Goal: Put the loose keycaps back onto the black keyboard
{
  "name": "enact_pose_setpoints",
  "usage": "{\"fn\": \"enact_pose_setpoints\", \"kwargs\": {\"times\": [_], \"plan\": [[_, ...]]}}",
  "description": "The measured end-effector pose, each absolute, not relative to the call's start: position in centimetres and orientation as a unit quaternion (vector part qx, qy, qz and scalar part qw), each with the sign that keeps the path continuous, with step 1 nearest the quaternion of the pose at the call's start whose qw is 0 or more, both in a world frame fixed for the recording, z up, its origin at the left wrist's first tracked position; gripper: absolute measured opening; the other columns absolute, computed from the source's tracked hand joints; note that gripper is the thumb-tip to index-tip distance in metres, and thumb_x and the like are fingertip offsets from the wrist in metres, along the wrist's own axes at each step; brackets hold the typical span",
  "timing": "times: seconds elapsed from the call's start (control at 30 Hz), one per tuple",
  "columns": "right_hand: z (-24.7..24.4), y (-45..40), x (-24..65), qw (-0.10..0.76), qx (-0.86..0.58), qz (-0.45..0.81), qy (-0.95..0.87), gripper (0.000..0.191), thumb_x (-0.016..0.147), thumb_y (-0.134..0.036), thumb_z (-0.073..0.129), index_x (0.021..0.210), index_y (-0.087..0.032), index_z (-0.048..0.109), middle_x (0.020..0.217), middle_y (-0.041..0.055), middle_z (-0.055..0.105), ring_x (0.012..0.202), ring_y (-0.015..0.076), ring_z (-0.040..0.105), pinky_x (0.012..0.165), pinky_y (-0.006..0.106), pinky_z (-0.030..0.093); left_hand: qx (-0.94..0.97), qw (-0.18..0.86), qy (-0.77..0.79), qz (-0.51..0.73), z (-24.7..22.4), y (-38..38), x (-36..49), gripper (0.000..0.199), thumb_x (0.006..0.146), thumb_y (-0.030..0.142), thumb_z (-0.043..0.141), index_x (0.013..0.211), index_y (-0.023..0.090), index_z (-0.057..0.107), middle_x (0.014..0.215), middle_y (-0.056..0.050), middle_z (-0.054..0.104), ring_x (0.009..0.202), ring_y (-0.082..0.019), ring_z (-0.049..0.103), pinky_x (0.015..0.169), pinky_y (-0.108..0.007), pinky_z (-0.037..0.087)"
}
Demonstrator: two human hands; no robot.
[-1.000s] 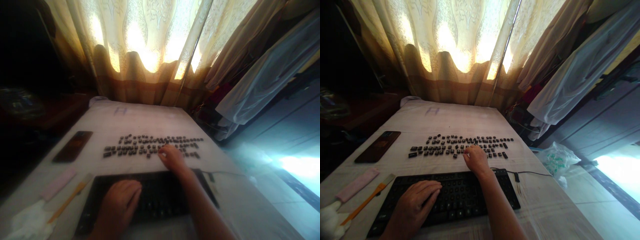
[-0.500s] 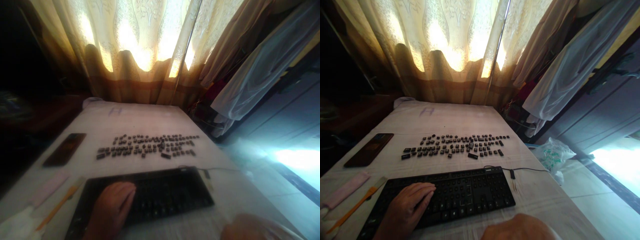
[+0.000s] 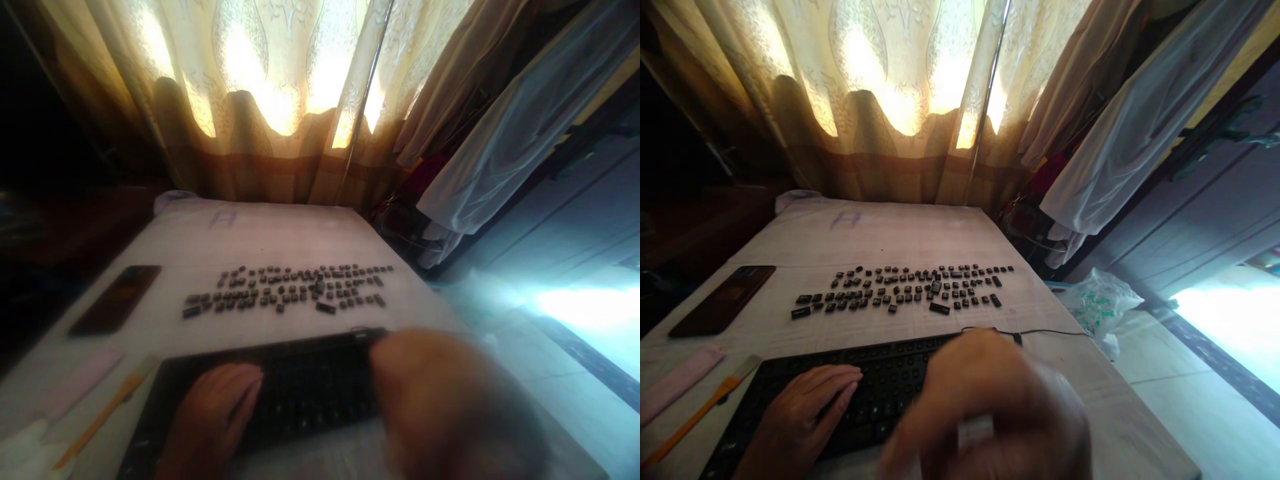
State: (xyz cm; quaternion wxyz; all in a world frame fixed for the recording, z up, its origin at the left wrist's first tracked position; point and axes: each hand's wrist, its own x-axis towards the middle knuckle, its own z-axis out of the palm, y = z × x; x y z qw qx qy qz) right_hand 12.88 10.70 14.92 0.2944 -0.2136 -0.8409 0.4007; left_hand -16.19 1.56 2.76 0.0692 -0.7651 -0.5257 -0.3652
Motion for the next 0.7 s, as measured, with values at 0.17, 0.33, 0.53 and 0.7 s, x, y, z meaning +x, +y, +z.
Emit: {"fn": "enact_pose_setpoints", "kwargs": {"times": [0.17,0.33,0.53,0.7], "plan": [[10.9,17.9,9.6,0.184,-0.491,0.156,-0.837,0.021,0.095,-0.024,0.057,0.105,-0.023,0.075,0.105,0.0043,0.076,0.096,0.0172,0.069,0.086,0.029,0.052,-0.767,0.071,-0.526,-0.362,2.9,1.6,-16.0,0.023,0.098,0.03,0.05,0.095,0.024,0.071,0.09,-0.001,0.078,0.079,-0.018,0.074,0.072,-0.031,0.058],[6.4,19.2,9.3,0.026,-0.53,0.062,-0.845,0.026,0.09,-0.018,0.062,0.111,-0.022,0.076,0.113,0.0083,0.075,0.111,0.025,0.063,0.097,0.035,0.046,-0.773,0.066,-0.524,-0.353,3.0,1.6,-15.9,0.024,0.099,0.031,0.049,0.094,0.022,0.072,0.09,-0.001,0.078,0.08,-0.018,0.074,0.074,-0.032,0.058],[5.6,19.1,9.5,-0.017,-0.543,0.045,-0.838,0.027,0.093,-0.024,0.059,0.115,-0.021,0.075,0.115,0.0102,0.074,0.113,0.0279,0.061,0.094,0.035,0.046,-0.775,0.05,-0.524,-0.35,3.4,1.5,-15.5,0.024,0.098,0.03,0.05,0.093,0.021,0.073,0.091,-0.002,0.078,0.08,-0.019,0.073,0.075,-0.033,0.056],[5.4,19.2,9.0,-0.016,-0.541,0.037,-0.84,0.026,0.093,-0.027,0.059,0.111,-0.019,0.076,0.116,0.0116,0.072,0.115,0.0285,0.059,0.094,0.035,0.045,-0.774,0.05,-0.519,-0.358,3.2,1.4,-15.3,0.023,0.098,0.03,0.051,0.095,0.022,0.073,0.091,-0.001,0.078,0.081,-0.019,0.073,0.075,-0.032,0.056]]}}
